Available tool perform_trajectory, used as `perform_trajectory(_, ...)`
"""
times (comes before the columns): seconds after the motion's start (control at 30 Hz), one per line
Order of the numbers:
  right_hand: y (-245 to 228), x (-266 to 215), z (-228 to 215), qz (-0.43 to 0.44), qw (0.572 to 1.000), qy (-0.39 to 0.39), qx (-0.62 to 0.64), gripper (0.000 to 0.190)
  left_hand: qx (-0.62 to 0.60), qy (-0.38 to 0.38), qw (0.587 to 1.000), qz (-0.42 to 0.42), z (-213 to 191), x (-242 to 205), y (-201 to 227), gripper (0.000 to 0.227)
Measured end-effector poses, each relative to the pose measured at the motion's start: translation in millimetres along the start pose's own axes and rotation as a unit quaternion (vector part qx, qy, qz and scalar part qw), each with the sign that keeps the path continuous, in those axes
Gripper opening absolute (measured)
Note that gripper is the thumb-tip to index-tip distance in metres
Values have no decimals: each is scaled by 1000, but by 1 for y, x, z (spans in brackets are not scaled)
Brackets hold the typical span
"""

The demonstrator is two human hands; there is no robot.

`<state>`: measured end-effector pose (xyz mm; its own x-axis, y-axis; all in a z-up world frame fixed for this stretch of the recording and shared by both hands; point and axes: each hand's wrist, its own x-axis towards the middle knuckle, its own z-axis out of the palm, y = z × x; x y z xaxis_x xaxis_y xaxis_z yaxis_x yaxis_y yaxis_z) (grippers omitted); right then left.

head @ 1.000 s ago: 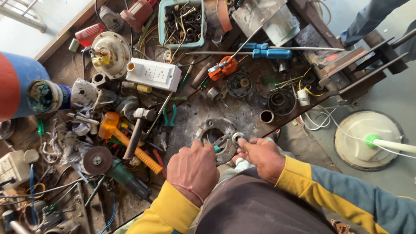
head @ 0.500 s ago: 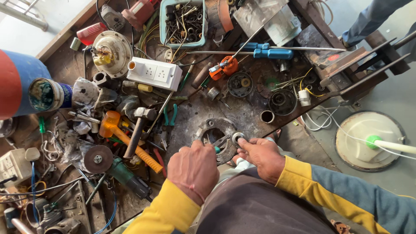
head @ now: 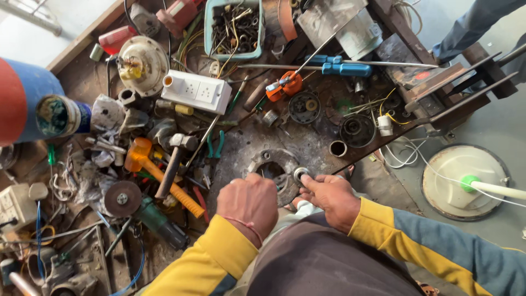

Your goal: The person uses an angle grinder to smooth the edges of a circular metal part, then uses pliers and a hammer to remove a small ring from a cylindrical component. The person handles the parts and tools directly on a cluttered workbench.

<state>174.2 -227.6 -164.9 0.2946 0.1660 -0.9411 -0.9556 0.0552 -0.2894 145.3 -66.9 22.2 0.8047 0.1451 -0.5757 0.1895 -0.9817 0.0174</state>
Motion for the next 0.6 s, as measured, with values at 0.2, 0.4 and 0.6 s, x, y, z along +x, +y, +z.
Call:
perform_trajectory(0.2, 2, 0, -3, -9, 1000, -13, -5, 24, -8, -1, 1000, 21, 5, -4, 1, 13)
perform_trajectory(0.4, 4, 1, -5, -18, 999, -24, -17, 19, -18, 31, 999, 10, -8, -8, 3, 12)
perform_trajectory(0.6, 0, 1, -2, 5, 999, -22, -38, 21, -16, 21, 1000, 16, -12, -4, 1, 12)
